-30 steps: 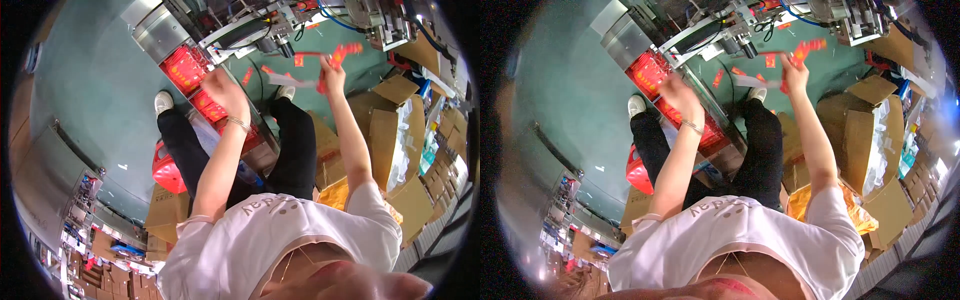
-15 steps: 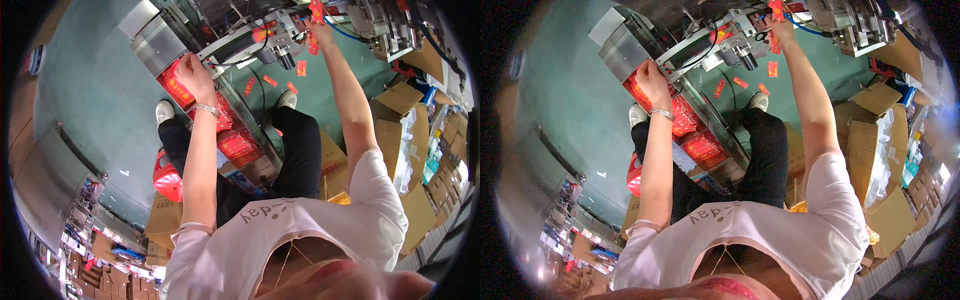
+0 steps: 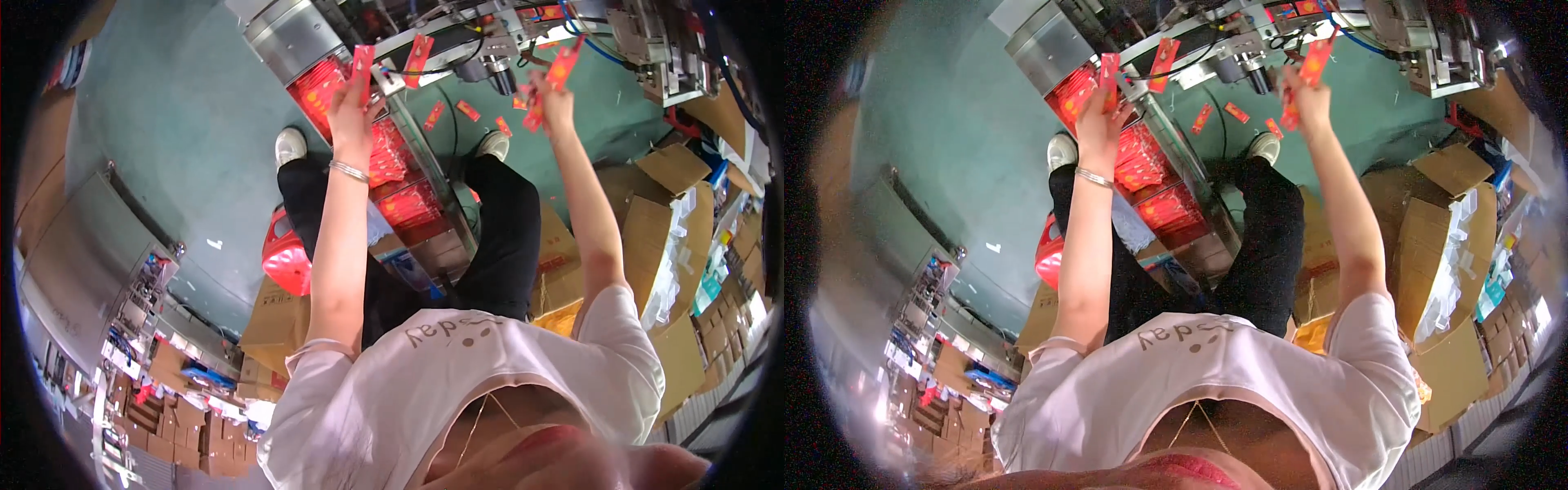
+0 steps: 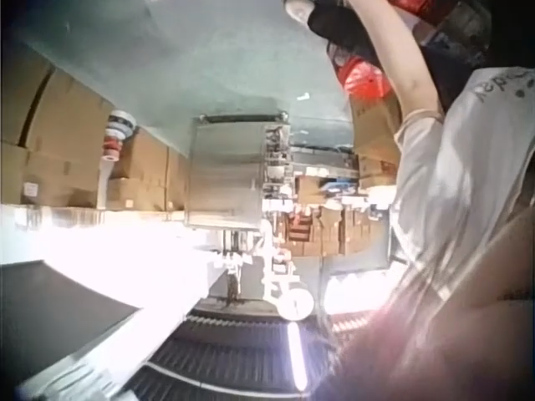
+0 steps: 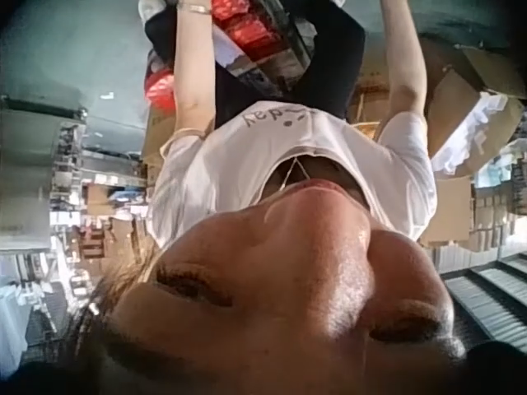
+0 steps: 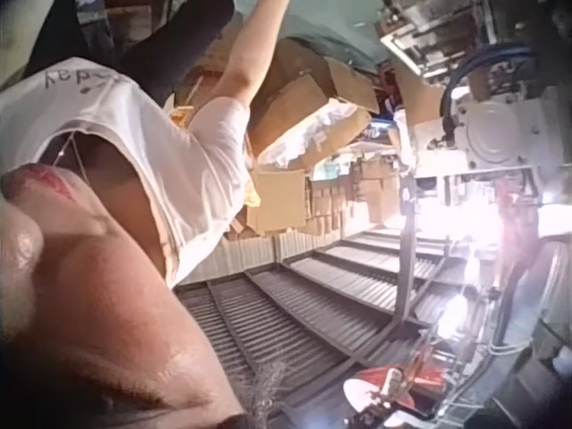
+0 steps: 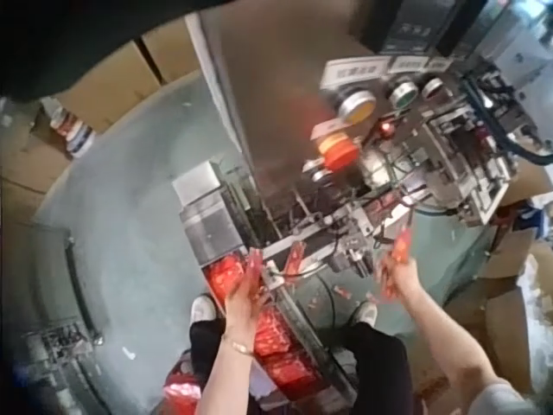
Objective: Assembling and inspecting plastic lighting fixture components on an industrial production line.
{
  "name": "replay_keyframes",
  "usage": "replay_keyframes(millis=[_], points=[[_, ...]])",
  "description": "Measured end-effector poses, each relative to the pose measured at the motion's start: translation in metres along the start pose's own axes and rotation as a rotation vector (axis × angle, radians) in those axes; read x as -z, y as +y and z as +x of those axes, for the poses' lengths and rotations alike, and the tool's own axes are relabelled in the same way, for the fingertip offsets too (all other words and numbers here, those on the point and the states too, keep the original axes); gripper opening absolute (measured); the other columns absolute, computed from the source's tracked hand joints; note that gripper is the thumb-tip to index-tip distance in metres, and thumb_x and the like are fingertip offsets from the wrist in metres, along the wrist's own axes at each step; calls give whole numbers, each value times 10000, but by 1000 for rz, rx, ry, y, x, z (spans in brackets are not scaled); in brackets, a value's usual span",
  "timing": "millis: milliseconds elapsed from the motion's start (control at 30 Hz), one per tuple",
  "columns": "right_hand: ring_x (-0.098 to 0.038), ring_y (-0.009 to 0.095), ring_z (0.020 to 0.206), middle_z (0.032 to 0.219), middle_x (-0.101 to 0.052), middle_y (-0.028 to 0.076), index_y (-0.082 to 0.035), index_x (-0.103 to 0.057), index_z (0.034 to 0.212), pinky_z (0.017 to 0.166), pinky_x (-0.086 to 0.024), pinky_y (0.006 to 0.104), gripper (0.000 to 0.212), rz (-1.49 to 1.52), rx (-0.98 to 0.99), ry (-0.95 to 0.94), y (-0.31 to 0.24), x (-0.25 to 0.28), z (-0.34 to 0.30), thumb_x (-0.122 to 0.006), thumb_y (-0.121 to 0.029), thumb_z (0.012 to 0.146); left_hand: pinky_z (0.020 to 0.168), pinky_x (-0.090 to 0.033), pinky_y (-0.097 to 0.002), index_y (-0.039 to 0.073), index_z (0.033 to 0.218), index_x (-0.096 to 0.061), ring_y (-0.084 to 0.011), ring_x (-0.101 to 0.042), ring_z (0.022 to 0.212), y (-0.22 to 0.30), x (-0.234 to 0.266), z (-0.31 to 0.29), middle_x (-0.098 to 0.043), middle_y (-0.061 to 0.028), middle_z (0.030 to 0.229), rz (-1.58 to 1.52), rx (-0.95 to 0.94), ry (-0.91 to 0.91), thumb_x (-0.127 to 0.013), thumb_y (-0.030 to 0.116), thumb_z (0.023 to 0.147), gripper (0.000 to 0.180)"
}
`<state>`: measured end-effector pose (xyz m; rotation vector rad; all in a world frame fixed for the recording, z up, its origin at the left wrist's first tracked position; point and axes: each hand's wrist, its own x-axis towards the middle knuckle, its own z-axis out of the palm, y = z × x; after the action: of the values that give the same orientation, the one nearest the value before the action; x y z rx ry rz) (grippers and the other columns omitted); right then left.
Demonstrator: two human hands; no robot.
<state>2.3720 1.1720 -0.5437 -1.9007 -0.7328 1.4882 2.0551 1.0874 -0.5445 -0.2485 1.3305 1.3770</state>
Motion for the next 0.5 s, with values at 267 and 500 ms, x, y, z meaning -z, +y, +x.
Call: replay_keyframes(millis=[267, 500], points=[[-518, 104, 545, 741, -571, 28, -58, -580, 866, 427, -388, 247, 244, 162, -262, -171, 11, -150, -84, -735, -228, 785, 617, -540, -275, -27, 1001, -584, -164, -607, 718, 5, 23, 6, -601, -69, 884, 130, -38, 59, -635, 19, 831, 184], [-528, 146, 535, 745, -602, 58, -30, -589, 886, 419, -392, 283, 199, 394, -409, -156, 24, -181, -82, -662, -210, 844, 600, -531, -266, -40, 995, -602, -161, -613, 683, 22, 50, -9, -614, -75, 902, 124, -71, 132, -607, 39, 854, 162]])
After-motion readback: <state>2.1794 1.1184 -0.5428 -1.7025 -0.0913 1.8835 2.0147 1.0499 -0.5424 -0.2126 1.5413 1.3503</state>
